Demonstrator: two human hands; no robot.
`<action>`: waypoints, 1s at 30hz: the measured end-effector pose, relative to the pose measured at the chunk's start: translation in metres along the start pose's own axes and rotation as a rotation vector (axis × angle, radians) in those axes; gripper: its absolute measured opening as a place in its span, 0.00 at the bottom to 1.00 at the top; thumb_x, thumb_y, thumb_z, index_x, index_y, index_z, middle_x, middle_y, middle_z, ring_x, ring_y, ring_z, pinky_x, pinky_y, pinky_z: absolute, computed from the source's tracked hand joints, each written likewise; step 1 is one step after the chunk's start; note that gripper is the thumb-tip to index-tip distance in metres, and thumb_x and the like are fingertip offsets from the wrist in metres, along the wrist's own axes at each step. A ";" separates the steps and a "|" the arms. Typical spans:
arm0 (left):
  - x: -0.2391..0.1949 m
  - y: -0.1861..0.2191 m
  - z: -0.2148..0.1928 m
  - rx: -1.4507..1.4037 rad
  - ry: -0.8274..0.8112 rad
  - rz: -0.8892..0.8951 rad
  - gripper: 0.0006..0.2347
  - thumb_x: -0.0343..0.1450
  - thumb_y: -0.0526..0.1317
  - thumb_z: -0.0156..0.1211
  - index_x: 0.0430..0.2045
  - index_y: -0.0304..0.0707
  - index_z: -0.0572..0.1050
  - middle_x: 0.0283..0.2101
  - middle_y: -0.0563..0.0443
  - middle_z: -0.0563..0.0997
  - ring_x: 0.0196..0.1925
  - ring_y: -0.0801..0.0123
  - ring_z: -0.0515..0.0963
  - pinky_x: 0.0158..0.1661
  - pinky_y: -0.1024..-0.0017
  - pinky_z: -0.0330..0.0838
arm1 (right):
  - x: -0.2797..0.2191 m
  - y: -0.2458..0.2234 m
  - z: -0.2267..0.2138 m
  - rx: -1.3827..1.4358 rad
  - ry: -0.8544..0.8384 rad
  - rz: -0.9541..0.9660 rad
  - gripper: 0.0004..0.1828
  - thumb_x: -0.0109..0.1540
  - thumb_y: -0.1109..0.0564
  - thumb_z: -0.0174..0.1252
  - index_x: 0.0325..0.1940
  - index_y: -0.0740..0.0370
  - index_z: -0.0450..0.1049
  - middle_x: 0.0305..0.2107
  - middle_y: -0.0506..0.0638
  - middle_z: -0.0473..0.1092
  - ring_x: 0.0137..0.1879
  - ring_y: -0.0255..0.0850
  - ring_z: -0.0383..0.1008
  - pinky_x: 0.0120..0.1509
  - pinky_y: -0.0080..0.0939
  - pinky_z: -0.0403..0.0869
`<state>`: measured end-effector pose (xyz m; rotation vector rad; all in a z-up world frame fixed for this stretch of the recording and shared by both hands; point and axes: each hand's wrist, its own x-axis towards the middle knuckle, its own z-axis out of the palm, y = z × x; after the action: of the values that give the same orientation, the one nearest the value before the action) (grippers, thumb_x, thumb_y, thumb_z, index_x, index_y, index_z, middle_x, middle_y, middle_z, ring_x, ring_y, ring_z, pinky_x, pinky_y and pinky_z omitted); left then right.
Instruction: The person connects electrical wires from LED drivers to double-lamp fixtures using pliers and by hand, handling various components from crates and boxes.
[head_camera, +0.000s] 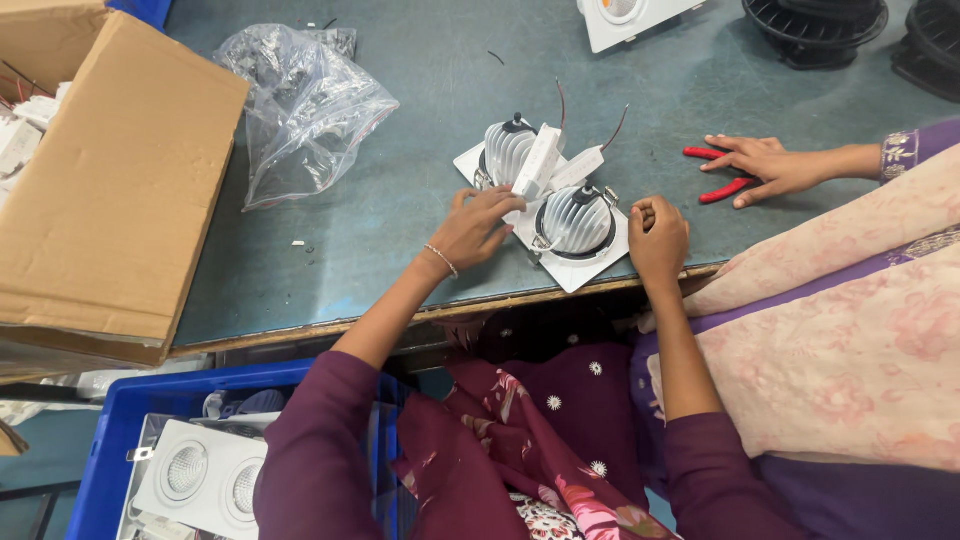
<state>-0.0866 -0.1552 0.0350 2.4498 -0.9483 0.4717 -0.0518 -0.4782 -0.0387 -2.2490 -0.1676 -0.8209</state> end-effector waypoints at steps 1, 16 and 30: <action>-0.003 0.000 0.001 -0.017 -0.021 0.012 0.19 0.68 0.34 0.58 0.54 0.45 0.71 0.60 0.45 0.75 0.70 0.56 0.67 0.61 0.50 0.53 | -0.002 0.000 0.000 -0.003 -0.003 -0.001 0.02 0.63 0.59 0.62 0.38 0.59 0.76 0.28 0.48 0.73 0.41 0.48 0.73 0.52 0.50 0.66; 0.003 -0.006 0.027 0.225 0.036 0.026 0.21 0.61 0.27 0.59 0.47 0.51 0.75 0.51 0.47 0.75 0.61 0.58 0.71 0.57 0.53 0.58 | 0.000 -0.022 -0.022 0.329 -0.137 0.024 0.12 0.68 0.52 0.62 0.41 0.65 0.76 0.33 0.53 0.71 0.36 0.42 0.72 0.40 0.41 0.68; 0.003 -0.006 0.035 0.268 0.070 0.042 0.18 0.59 0.30 0.61 0.42 0.50 0.77 0.43 0.48 0.74 0.54 0.58 0.73 0.56 0.51 0.58 | -0.068 -0.042 -0.013 0.112 0.118 -0.083 0.09 0.66 0.60 0.60 0.48 0.65 0.73 0.55 0.61 0.68 0.62 0.58 0.67 0.67 0.57 0.63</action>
<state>-0.0754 -0.1716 0.0055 2.6332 -0.9629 0.7373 -0.1265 -0.4481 -0.0479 -2.0943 -0.2466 -0.9618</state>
